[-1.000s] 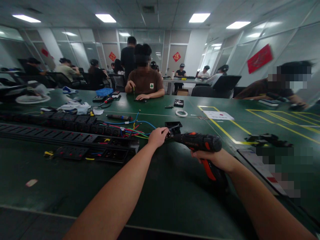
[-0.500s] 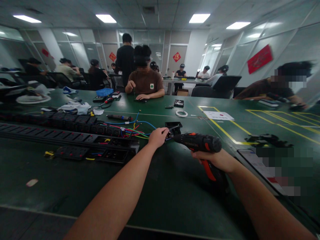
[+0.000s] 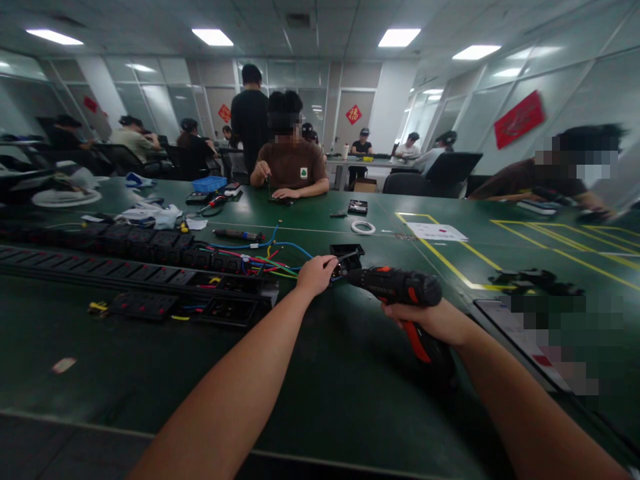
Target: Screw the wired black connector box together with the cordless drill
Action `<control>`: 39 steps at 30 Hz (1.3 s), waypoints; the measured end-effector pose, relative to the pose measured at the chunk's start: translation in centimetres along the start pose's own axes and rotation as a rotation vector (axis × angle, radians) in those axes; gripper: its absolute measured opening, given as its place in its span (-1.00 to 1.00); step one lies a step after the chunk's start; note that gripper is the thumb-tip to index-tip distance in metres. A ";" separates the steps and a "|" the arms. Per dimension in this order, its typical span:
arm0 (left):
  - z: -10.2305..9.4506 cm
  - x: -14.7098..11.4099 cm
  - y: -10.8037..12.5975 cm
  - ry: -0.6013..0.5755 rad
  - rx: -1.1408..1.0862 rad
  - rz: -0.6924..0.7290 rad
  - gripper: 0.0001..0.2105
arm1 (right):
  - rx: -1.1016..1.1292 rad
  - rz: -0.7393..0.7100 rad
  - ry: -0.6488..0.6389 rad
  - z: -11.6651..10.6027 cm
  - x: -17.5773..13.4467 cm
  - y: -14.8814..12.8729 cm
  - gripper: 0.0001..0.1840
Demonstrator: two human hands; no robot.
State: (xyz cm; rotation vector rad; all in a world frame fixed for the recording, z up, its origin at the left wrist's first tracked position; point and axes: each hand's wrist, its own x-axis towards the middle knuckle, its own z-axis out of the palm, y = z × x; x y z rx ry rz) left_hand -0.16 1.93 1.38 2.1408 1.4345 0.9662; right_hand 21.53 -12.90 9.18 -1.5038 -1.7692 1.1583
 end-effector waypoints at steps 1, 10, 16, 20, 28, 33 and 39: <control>0.0 0.0 0.0 0.002 -0.002 0.002 -0.63 | -0.003 -0.001 -0.005 0.0 0.0 0.0 -0.77; 0.0 0.1 -0.1 -0.005 -0.003 -0.002 -0.63 | -0.022 0.017 0.018 0.0 0.0 0.1 -0.74; -0.1 0.0 0.0 -0.011 0.002 -0.003 -0.62 | 0.046 0.035 0.006 0.0 -0.1 -0.1 -0.73; -0.1 -0.1 0.0 -0.010 0.003 -0.007 -0.62 | 0.060 0.021 0.014 0.0 0.0 -0.2 -0.73; 0.0 0.0 0.0 0.002 0.001 -0.005 -0.62 | 0.012 -0.046 -0.021 0.2 0.0 -0.2 -0.76; -0.1 0.0 0.0 -0.010 0.005 -0.019 -0.62 | 0.025 -0.038 -0.026 0.1 0.0 -0.2 -0.73; -0.1 0.0 0.1 -0.010 0.007 -0.013 -0.62 | 0.032 -0.044 -0.014 0.0 0.2 0.1 -0.71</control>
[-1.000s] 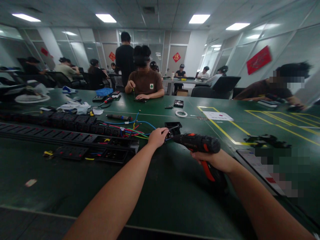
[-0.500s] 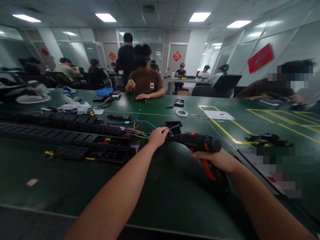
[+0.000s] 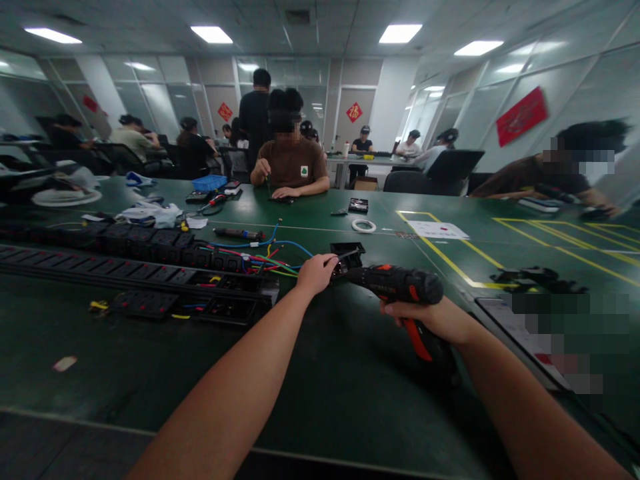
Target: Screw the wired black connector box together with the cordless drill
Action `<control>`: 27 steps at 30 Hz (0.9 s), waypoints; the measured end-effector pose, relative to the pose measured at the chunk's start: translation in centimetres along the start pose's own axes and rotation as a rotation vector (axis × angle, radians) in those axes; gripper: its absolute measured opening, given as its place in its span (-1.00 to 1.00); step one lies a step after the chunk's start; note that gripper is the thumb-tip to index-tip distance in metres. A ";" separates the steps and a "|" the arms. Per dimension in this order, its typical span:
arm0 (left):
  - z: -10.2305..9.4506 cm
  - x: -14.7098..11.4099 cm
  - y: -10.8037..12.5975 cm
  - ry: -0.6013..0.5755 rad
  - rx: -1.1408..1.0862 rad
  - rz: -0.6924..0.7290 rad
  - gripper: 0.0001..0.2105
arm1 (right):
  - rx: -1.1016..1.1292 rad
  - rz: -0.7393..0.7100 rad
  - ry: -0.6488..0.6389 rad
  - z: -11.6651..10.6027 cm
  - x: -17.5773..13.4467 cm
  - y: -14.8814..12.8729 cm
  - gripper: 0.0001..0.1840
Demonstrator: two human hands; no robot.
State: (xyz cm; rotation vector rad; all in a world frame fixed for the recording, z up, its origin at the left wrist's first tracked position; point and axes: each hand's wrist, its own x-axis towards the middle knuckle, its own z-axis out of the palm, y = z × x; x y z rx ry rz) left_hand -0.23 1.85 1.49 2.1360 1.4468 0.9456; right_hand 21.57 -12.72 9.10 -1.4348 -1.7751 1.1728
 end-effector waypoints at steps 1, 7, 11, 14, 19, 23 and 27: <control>0.0 0.0 0.0 0.000 -0.001 0.001 -0.62 | 0.000 0.001 -0.002 0.0 0.0 0.0 -0.72; -0.2 -0.1 0.2 -0.008 -0.001 -0.016 -0.61 | 0.017 0.020 -0.002 -0.2 0.0 0.2 -0.72; -0.1 0.0 0.2 -0.008 -0.006 -0.011 -0.62 | 0.062 0.008 -0.025 -0.2 0.1 0.4 -0.71; 0.1 0.0 0.0 -0.003 -0.011 -0.001 -0.62 | 0.093 -0.007 -0.031 -0.1 0.2 0.4 -0.70; 0.2 0.1 -0.2 0.006 -0.009 0.013 -0.62 | 0.135 0.005 -0.037 0.1 0.0 0.0 -0.52; 0.1 0.0 -0.2 -0.001 -0.004 -0.003 -0.61 | 0.175 0.033 -0.059 0.1 -0.1 -0.1 -0.45; 0.1 0.0 -0.1 0.001 -0.006 0.006 -0.61 | 0.158 0.052 -0.052 0.1 -0.2 0.0 -0.53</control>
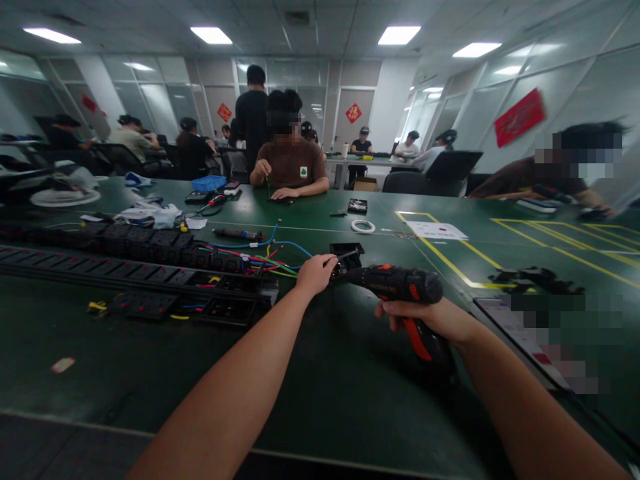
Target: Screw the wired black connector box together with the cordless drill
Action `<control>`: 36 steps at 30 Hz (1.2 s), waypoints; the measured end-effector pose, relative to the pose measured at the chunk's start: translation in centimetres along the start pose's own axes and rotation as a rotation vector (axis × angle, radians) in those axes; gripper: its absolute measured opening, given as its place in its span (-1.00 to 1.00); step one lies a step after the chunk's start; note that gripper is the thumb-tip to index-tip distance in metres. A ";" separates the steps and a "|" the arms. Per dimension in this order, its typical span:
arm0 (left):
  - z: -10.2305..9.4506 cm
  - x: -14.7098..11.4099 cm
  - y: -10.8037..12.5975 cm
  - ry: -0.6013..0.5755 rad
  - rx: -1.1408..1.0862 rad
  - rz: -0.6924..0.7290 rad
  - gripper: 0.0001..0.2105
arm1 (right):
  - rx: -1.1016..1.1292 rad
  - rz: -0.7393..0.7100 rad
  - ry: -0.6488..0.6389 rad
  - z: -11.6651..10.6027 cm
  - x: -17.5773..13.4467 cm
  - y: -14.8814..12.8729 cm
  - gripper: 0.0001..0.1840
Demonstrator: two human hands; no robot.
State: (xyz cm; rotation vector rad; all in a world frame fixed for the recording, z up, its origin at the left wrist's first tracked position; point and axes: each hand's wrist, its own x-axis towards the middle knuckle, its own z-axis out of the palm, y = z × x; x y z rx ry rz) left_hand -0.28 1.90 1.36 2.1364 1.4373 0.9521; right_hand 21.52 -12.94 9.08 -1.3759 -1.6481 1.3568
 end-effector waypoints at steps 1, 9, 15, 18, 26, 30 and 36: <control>0.0 0.0 0.0 -0.001 0.002 -0.001 -0.61 | -0.013 0.000 0.007 0.0 0.0 0.0 -0.56; -0.1 0.0 0.1 -0.006 0.009 -0.002 -0.62 | -0.067 -0.009 0.054 -0.2 0.1 0.4 -0.67; 0.0 0.0 0.2 -0.002 0.007 -0.007 -0.62 | -0.085 0.004 0.064 -0.1 0.0 0.1 -0.72; -0.1 0.0 0.3 -0.007 0.014 -0.011 -0.63 | -0.101 -0.003 0.060 0.0 0.0 -0.1 -0.73; 0.0 0.0 0.2 0.000 0.002 0.000 -0.63 | -0.096 0.007 0.050 0.0 0.1 0.1 -0.73; 0.0 0.0 0.2 -0.002 0.008 -0.008 -0.62 | -0.091 -0.003 0.040 -0.1 0.1 0.1 -0.72; 0.0 0.0 0.2 0.002 0.003 0.003 -0.62 | -0.107 -0.002 0.033 -0.1 -0.1 -0.1 -0.75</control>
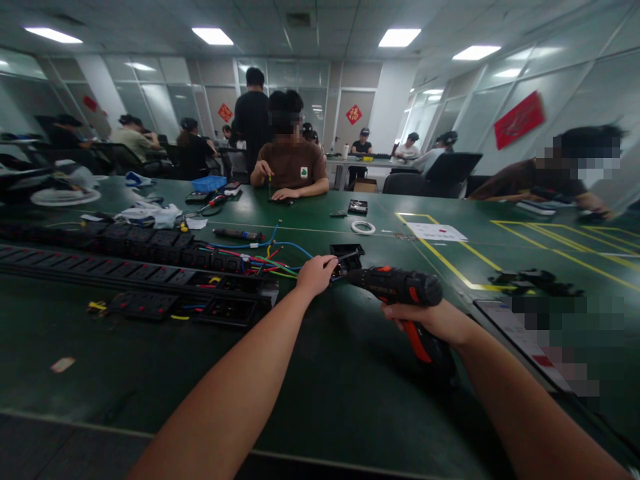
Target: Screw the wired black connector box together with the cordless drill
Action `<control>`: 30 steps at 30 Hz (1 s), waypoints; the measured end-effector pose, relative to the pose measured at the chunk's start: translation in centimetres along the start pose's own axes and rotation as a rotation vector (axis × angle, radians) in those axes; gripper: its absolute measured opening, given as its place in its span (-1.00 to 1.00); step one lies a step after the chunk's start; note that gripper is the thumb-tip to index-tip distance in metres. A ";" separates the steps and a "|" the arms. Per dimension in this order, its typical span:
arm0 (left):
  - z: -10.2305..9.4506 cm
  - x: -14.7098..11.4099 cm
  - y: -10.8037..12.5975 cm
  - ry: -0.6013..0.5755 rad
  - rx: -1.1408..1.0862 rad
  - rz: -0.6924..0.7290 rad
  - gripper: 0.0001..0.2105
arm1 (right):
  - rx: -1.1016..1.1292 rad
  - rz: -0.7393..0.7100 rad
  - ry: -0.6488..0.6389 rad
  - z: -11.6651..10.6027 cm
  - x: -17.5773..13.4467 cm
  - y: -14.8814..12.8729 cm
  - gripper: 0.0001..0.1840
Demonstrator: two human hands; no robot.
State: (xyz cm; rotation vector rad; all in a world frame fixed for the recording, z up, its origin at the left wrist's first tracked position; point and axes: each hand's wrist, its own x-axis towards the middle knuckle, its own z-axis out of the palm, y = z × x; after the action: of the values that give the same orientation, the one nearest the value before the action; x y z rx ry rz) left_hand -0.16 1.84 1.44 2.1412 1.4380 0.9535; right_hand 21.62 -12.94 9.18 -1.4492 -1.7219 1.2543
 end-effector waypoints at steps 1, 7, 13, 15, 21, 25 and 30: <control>0.0 0.0 0.0 -0.002 -0.001 -0.001 -0.62 | -0.003 0.000 0.001 0.0 0.0 0.0 -0.75; 0.1 0.1 -0.1 -0.001 0.000 0.002 -0.62 | 0.025 -0.002 -0.001 -0.1 0.1 0.4 -0.74; 0.1 0.1 -0.2 0.004 -0.002 0.005 -0.61 | 0.043 -0.044 -0.013 0.1 0.3 0.2 -0.69; 0.0 0.0 -0.1 0.002 0.001 0.007 -0.61 | 0.035 -0.046 -0.014 0.2 0.3 0.1 -0.66; 0.0 0.0 -0.2 0.005 -0.002 0.006 -0.62 | 0.041 -0.047 0.005 0.3 0.2 -0.1 -0.62; 0.0 0.1 -0.2 0.001 -0.011 0.006 -0.62 | 0.023 -0.035 0.004 0.2 0.2 0.0 -0.65; 0.0 0.1 -0.1 -0.003 -0.006 0.007 -0.61 | 0.016 -0.031 0.013 0.1 0.3 0.2 -0.66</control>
State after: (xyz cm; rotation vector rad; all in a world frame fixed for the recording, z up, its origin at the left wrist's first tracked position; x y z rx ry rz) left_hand -0.22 1.96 1.39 2.1440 1.4255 0.9559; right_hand 21.56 -12.71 8.93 -1.4134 -1.7156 1.2364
